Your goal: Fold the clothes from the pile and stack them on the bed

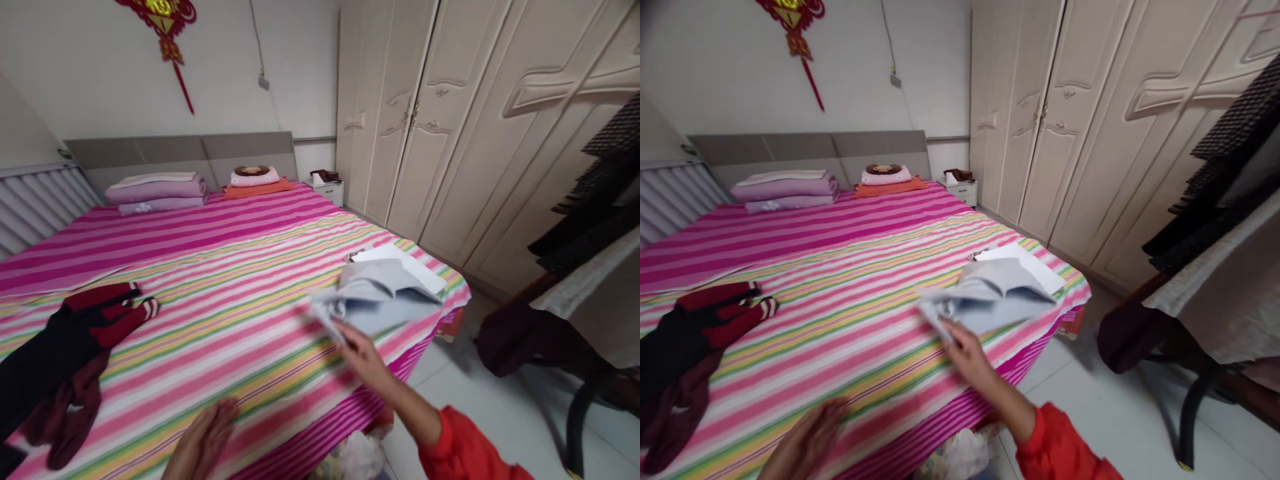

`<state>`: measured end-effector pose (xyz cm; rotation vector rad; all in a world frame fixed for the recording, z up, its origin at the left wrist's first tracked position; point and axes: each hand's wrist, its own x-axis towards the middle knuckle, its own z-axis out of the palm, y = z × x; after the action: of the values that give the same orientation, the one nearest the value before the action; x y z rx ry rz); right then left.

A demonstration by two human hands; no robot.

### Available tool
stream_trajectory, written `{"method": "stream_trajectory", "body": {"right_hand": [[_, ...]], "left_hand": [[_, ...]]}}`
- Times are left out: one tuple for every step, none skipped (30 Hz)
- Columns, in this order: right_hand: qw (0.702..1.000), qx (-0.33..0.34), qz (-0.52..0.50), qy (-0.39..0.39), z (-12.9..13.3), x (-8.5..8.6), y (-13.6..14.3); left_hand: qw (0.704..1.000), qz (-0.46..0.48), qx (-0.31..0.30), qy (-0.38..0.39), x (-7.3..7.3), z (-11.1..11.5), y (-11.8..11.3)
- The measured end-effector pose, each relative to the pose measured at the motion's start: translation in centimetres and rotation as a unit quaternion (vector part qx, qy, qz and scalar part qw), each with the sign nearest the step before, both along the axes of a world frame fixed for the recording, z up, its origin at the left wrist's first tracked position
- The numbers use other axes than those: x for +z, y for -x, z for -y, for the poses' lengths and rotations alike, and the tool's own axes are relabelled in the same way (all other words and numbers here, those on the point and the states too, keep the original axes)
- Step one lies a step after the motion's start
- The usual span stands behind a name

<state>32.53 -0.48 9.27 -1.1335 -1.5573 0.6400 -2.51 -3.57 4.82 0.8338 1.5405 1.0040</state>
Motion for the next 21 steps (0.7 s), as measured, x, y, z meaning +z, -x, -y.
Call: {"method": "stream_trajectory", "body": {"right_hand": [[0.998,0.063,0.02,0.003,1.9,-1.2,2.0],[0.993,0.111,0.046,0.018,3.7,-2.4,3.8],[0.986,0.148,0.072,0.036,5.4,-3.6,5.1],[0.98,0.172,0.09,0.054,6.9,-4.6,6.1],[0.975,0.185,0.099,0.069,8.0,-5.5,6.7],[0.974,0.19,0.098,0.081,8.9,-6.2,7.0],[0.974,0.185,0.089,0.091,9.5,-6.8,7.0],[0.977,0.174,0.077,0.101,9.8,-7.2,6.9],[0.979,0.158,0.068,0.113,9.9,-7.6,6.6],[0.98,0.142,0.06,0.126,9.9,-7.9,6.3],[0.981,0.127,0.054,0.139,9.8,-8.1,6.0],[0.981,0.115,0.05,0.15,9.7,-8.4,5.8],[0.981,0.105,0.047,0.155,9.7,-8.6,5.7],[0.982,0.096,0.045,0.157,9.7,-8.9,5.7],[0.983,0.087,0.046,0.155,9.8,-9.1,5.8],[0.984,0.08,0.05,0.153,9.9,-9.3,5.9],[0.984,0.074,0.056,0.15,10.1,-9.5,6.0],[0.985,0.07,0.06,0.148,10.3,-9.7,6.1],[0.985,0.069,0.064,0.146,10.6,-9.8,6.1],[0.984,0.073,0.066,0.145,10.8,-9.9,6.1],[0.984,0.078,0.069,0.144,11.0,-10.1,6.1]], "left_hand": [[0.998,0.052,-0.016,0.017,0.1,-0.6,-1.3],[0.993,0.108,-0.042,0.035,0.2,-1.1,-2.6],[0.988,0.134,-0.059,0.041,0.5,-1.6,-3.9],[0.986,0.143,-0.076,0.04,0.7,-1.9,-5.0],[0.987,0.132,-0.083,0.031,0.8,-2.1,-6.0],[0.991,0.102,-0.086,0.012,0.9,-2.1,-6.7],[0.994,0.058,-0.093,-0.018,0.8,-1.9,-7.2],[0.993,0.003,-0.107,-0.058,0.7,-1.6,-7.5],[0.984,-0.058,-0.135,-0.1,0.5,-1.2,-7.8],[0.968,-0.117,-0.176,-0.135,0.2,-0.7,-7.9],[0.947,-0.17,-0.221,-0.161,0.1,-0.2,-8.1],[0.923,-0.214,-0.265,-0.176,0.0,0.1,-8.4],[0.903,-0.245,-0.303,-0.182,0.1,0.3,-8.6],[0.887,-0.263,-0.333,-0.182,0.4,0.3,-8.9],[0.876,-0.268,-0.357,-0.183,1.0,-0.1,-9.1],[0.87,-0.263,-0.372,-0.188,2.1,-0.8,-9.2],[0.868,-0.256,-0.378,-0.195,3.5,-1.8,-9.1],[0.87,-0.251,-0.373,-0.203,5.2,-3.1,-8.6],[0.879,-0.25,-0.344,-0.218,7.2,-4.4,-7.9],[0.89,-0.255,-0.294,-0.239,9.4,-5.6,-7.0],[0.905,-0.257,-0.189,-0.282,11.5,-6.6,-6.0]]}}
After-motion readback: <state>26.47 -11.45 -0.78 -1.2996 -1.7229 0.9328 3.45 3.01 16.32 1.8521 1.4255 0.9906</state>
